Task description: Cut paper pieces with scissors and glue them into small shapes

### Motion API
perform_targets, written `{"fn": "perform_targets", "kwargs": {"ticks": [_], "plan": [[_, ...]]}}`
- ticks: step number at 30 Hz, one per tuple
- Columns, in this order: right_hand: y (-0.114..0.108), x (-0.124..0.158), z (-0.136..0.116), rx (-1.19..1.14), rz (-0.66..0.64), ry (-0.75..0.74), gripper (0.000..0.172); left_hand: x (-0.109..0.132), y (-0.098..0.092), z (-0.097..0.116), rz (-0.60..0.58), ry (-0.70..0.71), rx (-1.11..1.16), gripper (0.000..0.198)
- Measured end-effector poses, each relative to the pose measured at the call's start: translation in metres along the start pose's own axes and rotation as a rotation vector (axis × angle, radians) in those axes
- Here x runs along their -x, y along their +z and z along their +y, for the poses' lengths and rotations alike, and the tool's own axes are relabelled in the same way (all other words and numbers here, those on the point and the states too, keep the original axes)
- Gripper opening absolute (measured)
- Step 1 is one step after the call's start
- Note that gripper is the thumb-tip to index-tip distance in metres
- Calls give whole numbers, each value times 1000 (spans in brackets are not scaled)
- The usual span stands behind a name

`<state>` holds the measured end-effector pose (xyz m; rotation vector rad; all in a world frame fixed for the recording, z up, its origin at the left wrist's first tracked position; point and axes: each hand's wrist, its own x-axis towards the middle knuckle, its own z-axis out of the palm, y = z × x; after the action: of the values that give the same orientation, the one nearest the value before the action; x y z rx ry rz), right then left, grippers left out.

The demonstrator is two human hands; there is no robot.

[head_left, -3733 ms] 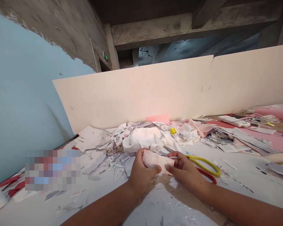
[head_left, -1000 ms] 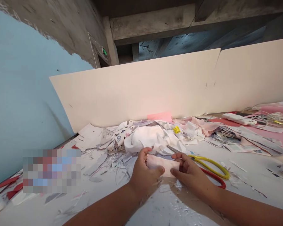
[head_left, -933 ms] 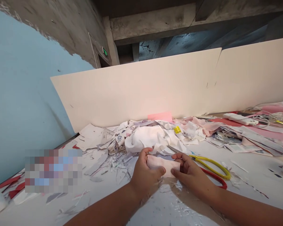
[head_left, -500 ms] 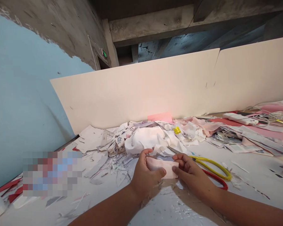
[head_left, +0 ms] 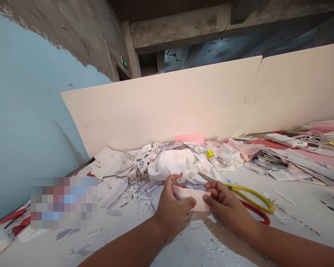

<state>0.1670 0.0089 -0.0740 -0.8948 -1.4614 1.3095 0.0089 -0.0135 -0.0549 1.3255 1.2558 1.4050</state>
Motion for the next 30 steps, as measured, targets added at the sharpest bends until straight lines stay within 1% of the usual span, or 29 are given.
{"fn": "perform_targets", "kwargs": {"ticks": [4, 7, 10, 12, 16, 18, 20, 24, 27, 30], "plan": [[1, 1, -1, 2, -4, 4, 26, 0, 0, -1, -40, -6, 32, 60], [0, 3, -3, 5, -19, -2, 25, 1, 0, 1, -12, 3, 30, 57], [-1, 5, -3, 57, -31, 14, 26, 3, 0, 3, 27, 0, -10, 56], [-1, 6, -3, 79, -30, 21, 26, 4, 0, 3, 29, 0, -24, 57], [-1, 7, -7, 60, -5, 20, 25, 5, 0, 1, -64, -21, -16, 63], [-1, 7, -8, 46, 10, 20, 25, 5, 1, -1, -80, -19, -26, 63], [0, 6, -9, 13, -18, 14, 27, 4, 1, -2, -57, -1, -43, 62], [-1, 5, -6, -55, -138, 37, 35, 4, 1, -1, -21, 10, -76, 60], [-1, 5, -6, -86, -141, 38, 36, 4, 2, 1, -10, 5, -88, 61], [-1, 6, -8, -104, -130, 35, 36, 4, 3, 1, -41, 12, -71, 65]]}}
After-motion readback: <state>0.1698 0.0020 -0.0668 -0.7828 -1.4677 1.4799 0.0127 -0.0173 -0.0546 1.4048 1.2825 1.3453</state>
